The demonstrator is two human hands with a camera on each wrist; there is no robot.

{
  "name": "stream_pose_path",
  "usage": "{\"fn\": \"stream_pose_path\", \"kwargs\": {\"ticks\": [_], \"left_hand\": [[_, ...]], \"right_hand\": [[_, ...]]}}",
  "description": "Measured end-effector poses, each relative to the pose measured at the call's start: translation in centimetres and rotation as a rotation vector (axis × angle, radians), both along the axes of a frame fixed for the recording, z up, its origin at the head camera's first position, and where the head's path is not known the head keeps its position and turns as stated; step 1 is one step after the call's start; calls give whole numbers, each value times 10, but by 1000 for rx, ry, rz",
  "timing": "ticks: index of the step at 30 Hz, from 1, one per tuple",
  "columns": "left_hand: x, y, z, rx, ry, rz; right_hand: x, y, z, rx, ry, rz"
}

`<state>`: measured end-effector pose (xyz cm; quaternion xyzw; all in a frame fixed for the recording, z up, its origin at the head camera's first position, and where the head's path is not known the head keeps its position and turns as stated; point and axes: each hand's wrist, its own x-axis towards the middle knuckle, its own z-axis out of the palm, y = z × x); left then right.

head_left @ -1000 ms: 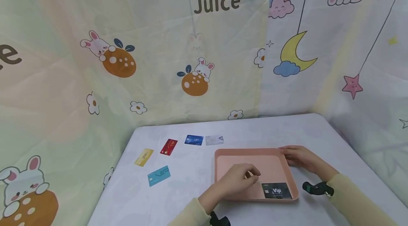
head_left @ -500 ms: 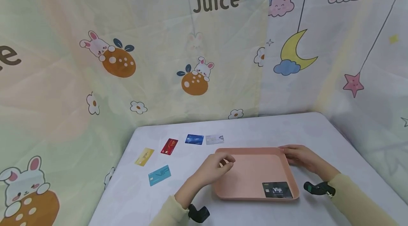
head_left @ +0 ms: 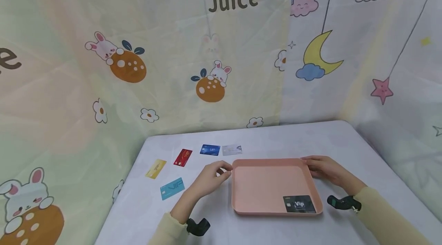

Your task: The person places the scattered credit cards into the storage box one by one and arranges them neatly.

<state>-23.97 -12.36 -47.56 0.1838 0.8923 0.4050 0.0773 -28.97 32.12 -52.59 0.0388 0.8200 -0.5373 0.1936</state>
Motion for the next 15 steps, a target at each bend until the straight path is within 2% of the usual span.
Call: {"fn": "stream_pose_path", "kwargs": {"ticks": [9, 15], "left_hand": [[-4, -35, -1, 26, -19, 85], [-2, -64, -3, 14, -46, 178]], "right_hand": [[4, 1, 3, -35, -6, -22], [5, 1, -2, -37, -7, -33]]}}
